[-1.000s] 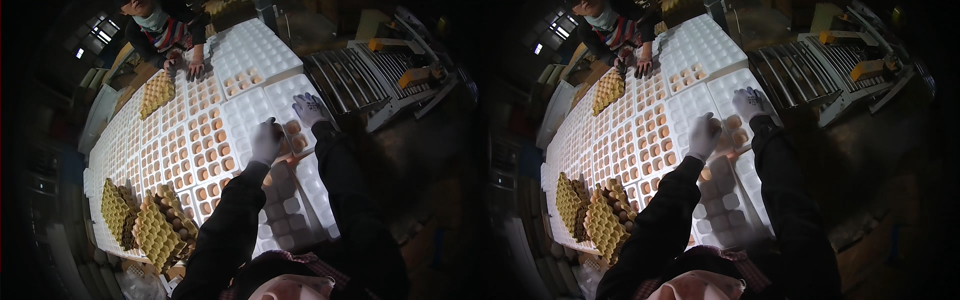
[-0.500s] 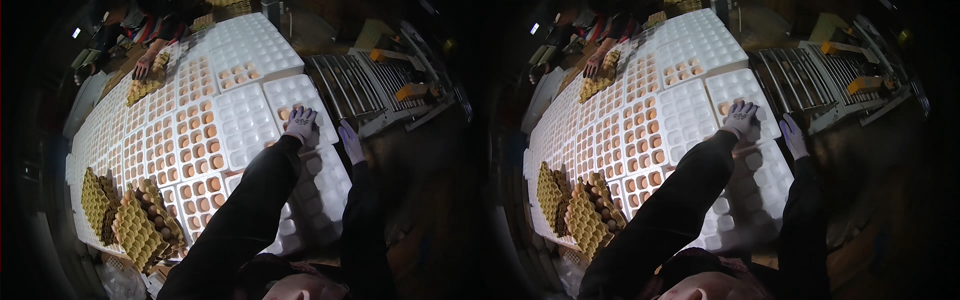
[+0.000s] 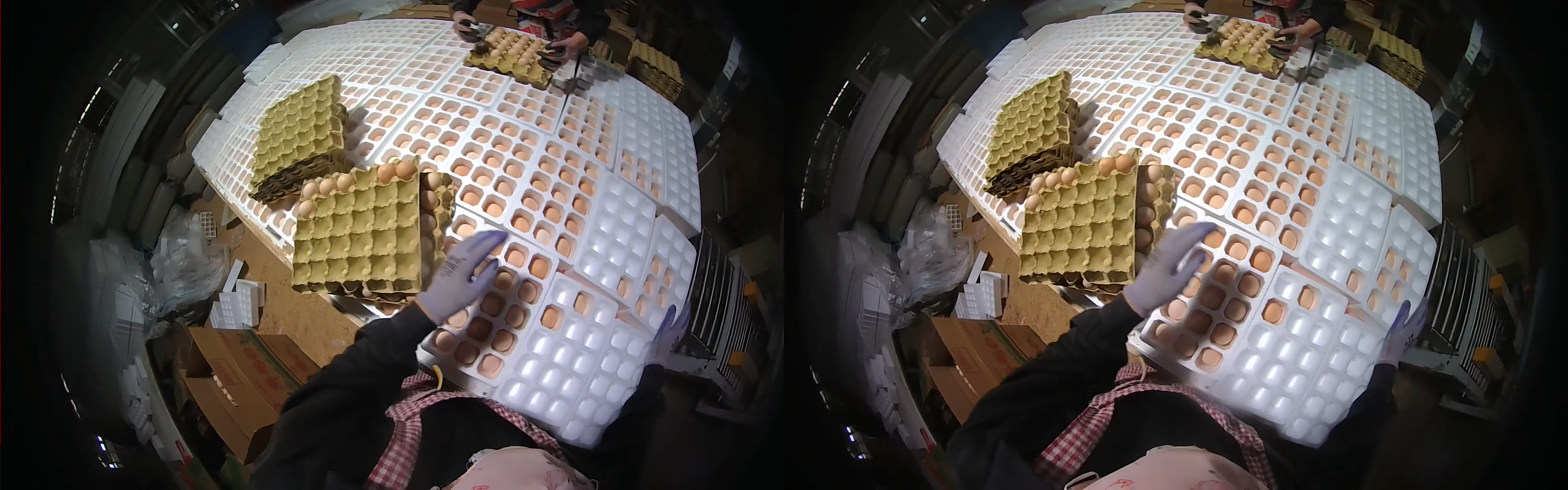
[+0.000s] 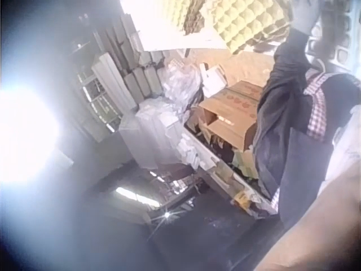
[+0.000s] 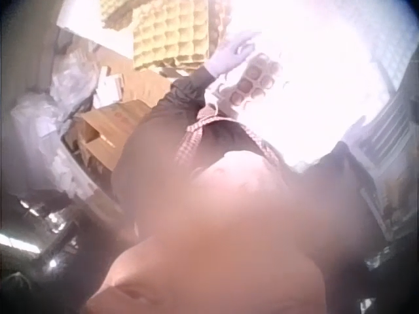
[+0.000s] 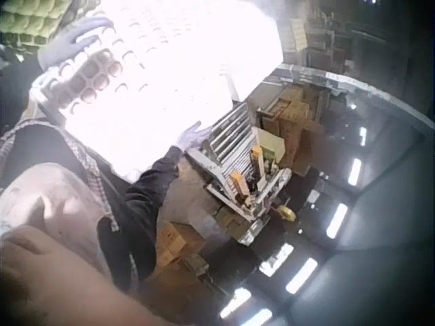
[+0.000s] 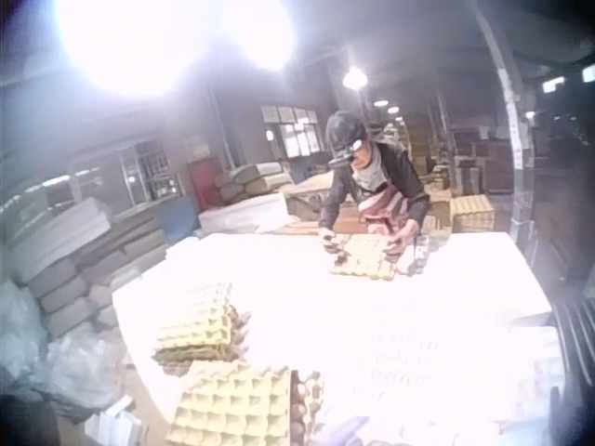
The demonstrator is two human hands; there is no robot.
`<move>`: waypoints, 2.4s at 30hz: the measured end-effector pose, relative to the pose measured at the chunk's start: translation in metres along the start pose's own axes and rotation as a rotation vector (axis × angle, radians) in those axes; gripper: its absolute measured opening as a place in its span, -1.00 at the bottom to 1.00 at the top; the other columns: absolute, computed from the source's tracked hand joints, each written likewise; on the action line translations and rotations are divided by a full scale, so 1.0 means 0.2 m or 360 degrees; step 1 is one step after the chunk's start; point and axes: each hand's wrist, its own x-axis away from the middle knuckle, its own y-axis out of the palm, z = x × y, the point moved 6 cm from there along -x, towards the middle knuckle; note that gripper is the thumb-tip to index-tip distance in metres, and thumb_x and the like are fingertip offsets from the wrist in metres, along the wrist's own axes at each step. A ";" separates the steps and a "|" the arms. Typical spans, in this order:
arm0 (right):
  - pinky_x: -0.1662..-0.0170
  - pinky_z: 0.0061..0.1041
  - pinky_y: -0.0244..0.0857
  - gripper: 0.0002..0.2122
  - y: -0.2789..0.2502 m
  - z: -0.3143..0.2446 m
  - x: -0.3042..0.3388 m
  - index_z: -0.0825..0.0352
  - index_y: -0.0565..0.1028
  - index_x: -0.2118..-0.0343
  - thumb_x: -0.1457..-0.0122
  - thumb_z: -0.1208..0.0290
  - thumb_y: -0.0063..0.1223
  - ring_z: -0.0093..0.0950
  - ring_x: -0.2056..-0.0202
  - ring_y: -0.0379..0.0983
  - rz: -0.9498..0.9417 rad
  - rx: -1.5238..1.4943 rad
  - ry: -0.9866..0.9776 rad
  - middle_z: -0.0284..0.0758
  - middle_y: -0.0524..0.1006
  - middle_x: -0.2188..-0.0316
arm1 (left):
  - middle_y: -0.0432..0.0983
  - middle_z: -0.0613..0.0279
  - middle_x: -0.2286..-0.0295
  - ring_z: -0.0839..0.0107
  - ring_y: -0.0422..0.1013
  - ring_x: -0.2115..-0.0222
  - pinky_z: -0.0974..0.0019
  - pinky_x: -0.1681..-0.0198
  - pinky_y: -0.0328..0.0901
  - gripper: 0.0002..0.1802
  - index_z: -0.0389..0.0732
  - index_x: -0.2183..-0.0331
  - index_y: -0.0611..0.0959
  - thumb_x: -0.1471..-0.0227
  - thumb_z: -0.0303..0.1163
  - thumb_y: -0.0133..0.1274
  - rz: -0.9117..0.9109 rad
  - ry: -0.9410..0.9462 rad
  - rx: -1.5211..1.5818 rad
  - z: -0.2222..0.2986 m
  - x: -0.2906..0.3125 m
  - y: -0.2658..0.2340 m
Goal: The person sorts eggs by picking them from a large white tray and placing them into cardboard egg cartons, then moves a full carton into a cardboard box.
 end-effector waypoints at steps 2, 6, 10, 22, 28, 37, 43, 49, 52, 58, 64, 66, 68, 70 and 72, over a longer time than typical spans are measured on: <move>-0.23 -0.38 -0.04 -0.52 0.13 -0.74 0.01 0.45 0.15 -0.17 -0.25 0.32 -0.11 -0.28 -0.19 0.10 -0.0283 -0.0773 -0.0195 -0.11 0.18 -0.18 | 0.32 0.04 0.00 0.13 0.28 0.01 0.19 -0.06 0.13 -0.41 -0.12 -0.09 0.34 0.04 -0.54 -0.09 0.0217 -0.0301 -0.0312 -0.31 -0.02 -0.39; -0.23 -0.37 -0.03 -0.37 0.69 -2.07 0.23 0.22 0.11 -0.23 -0.09 0.30 0.06 -0.23 -0.25 0.00 -0.1138 -0.1091 -0.0888 -0.10 0.04 -0.25 | 0.16 0.07 -0.11 0.04 0.09 -0.12 -0.01 -0.13 -0.02 -0.29 -0.01 -0.17 0.20 0.08 -0.50 -0.08 0.0098 -0.0120 -0.1344 -0.79 -0.20 -0.72; -0.24 -0.26 -0.07 -0.32 1.22 -2.74 0.48 0.03 0.20 -0.18 0.12 0.29 0.10 -0.17 -0.20 0.07 -0.1039 -0.0023 -0.1505 -0.18 0.15 -0.21 | 0.36 0.16 0.01 0.24 0.17 -0.09 0.12 -0.15 0.00 -0.40 0.02 -0.08 0.38 0.07 -0.39 0.04 -0.0419 -0.0277 -0.1076 -0.89 -0.30 -0.72; 0.07 -0.40 0.31 -0.59 1.37 -3.25 0.81 0.10 0.42 0.06 0.03 0.19 0.11 -0.34 0.15 0.45 -0.1202 -0.0291 -0.1689 -0.28 0.46 0.13 | 0.38 0.05 0.26 0.16 0.38 0.20 0.17 0.18 0.29 -0.38 -0.26 0.19 0.44 0.08 0.10 0.07 0.0312 -0.1227 -0.0893 -1.04 0.38 -1.47; 0.10 -0.49 0.33 -0.53 1.43 -3.26 0.80 0.28 0.38 -0.07 -0.07 0.26 0.10 -0.45 0.19 0.47 -0.2020 -0.1081 -0.0599 -0.33 0.46 0.07 | 0.55 0.04 0.35 0.17 0.49 0.29 0.24 0.22 0.32 -0.47 -0.17 0.22 0.54 0.07 0.08 0.04 -0.0203 -0.1316 -0.1035 -1.16 0.32 -1.51; 0.17 -0.39 0.28 -0.50 1.52 -3.56 1.02 0.23 0.54 0.24 0.17 -0.06 0.18 -0.26 0.16 0.29 -0.0916 0.0818 -0.1951 -0.26 0.34 0.07 | 0.27 0.17 0.07 0.11 0.29 0.16 0.20 0.22 0.36 -0.59 0.11 0.23 0.58 0.26 -0.37 0.18 -0.0243 -0.0561 -0.1829 -1.17 0.07 -1.41; 0.03 -0.22 0.25 -0.55 1.21 -3.12 0.81 0.02 0.56 0.20 0.21 -0.03 0.24 -0.17 -0.03 0.20 -0.1027 -0.0476 -0.1269 -0.23 0.28 0.02 | 0.27 0.04 0.03 0.01 0.25 0.05 0.14 0.01 0.21 -0.56 -0.02 0.27 0.58 0.34 -0.30 0.29 -0.0025 -0.0616 -0.1597 -1.25 0.12 -1.52; -0.06 -0.31 0.26 -0.50 0.27 -1.51 0.62 0.20 0.51 0.12 0.18 0.17 0.37 -0.17 -0.08 0.22 -0.0435 -0.0498 -0.0267 -0.11 0.22 -0.06 | 0.25 0.17 0.05 0.34 0.37 0.14 0.36 0.10 0.36 -0.47 -0.23 0.09 0.52 0.18 -0.47 0.28 0.0692 -0.0683 0.0488 -0.61 0.27 -1.18; 0.00 -0.31 0.27 -0.49 -0.11 -0.82 0.62 0.28 0.52 0.16 0.20 0.13 0.36 -0.17 -0.03 0.26 -0.0225 -0.0030 0.0195 -0.04 0.24 0.01 | 0.23 0.16 0.05 0.33 0.33 0.08 0.37 0.07 0.36 -0.48 -0.21 0.10 0.53 0.19 -0.48 0.27 0.0201 -0.0533 0.0571 -0.22 0.22 -0.57; -0.02 -0.27 0.20 -0.57 -0.13 -0.47 0.53 0.03 0.48 0.11 0.11 0.10 0.19 -0.18 0.01 0.26 -0.0529 0.0685 0.0187 -0.22 0.30 -0.01 | 0.20 0.07 0.01 0.16 0.31 0.13 0.20 0.12 0.31 -0.44 0.01 0.09 0.55 0.24 -0.40 0.28 -0.0789 0.0343 0.0266 0.56 0.15 0.78; -0.03 -0.36 0.24 -0.60 -0.26 -0.41 0.36 0.11 0.45 0.03 0.00 0.22 0.07 -0.28 0.02 0.32 -0.0488 0.0531 0.0047 -0.24 0.38 0.05 | 0.23 0.16 0.05 0.21 0.32 0.28 0.21 0.37 0.35 -0.66 0.11 0.13 0.50 0.02 -0.36 -0.08 -0.0728 0.0713 -0.0738 0.66 0.16 1.49; -0.03 -0.36 0.24 -0.62 -0.24 -0.37 0.35 0.18 0.45 0.04 -0.03 0.27 0.07 -0.29 0.01 0.32 -0.0705 0.0785 -0.0008 -0.24 0.41 0.06 | 0.22 0.13 0.05 0.14 0.33 0.22 0.16 0.31 0.36 -0.64 0.07 0.11 0.49 0.01 -0.36 -0.06 -0.0944 0.0471 -0.0667 0.62 0.16 1.54; -0.04 -0.38 0.22 -0.65 -0.36 -0.30 0.33 0.24 0.44 0.04 -0.10 0.31 0.06 -0.30 0.00 0.32 -0.0242 0.0102 0.0069 -0.23 0.43 0.06 | 0.23 0.07 0.06 0.05 0.32 0.15 0.10 0.24 0.35 -0.59 0.02 0.06 0.44 0.02 -0.34 -0.04 -0.0828 0.0518 -0.0258 0.65 0.17 1.52; -0.08 -0.38 0.16 -0.70 -0.46 -0.30 0.33 0.26 0.44 0.05 -0.17 0.33 -0.01 -0.28 -0.04 0.28 0.0115 -0.0224 -0.0244 -0.21 0.45 0.10 | 0.31 0.03 0.15 0.07 0.37 0.17 0.10 0.19 0.34 -0.49 -0.06 -0.02 0.33 0.02 -0.32 -0.02 -0.0780 0.0439 0.0196 0.76 0.12 1.52; -0.13 -0.39 0.08 -0.71 -0.31 -0.34 0.33 0.27 0.44 0.04 -0.21 0.32 -0.06 -0.25 -0.09 0.22 -0.0919 0.0625 0.0056 -0.18 0.45 0.08 | 0.34 0.05 0.16 0.09 0.39 0.20 0.12 0.20 0.34 -0.46 -0.07 -0.03 0.31 0.03 -0.29 -0.01 -0.1081 0.0395 -0.0097 0.68 0.09 1.65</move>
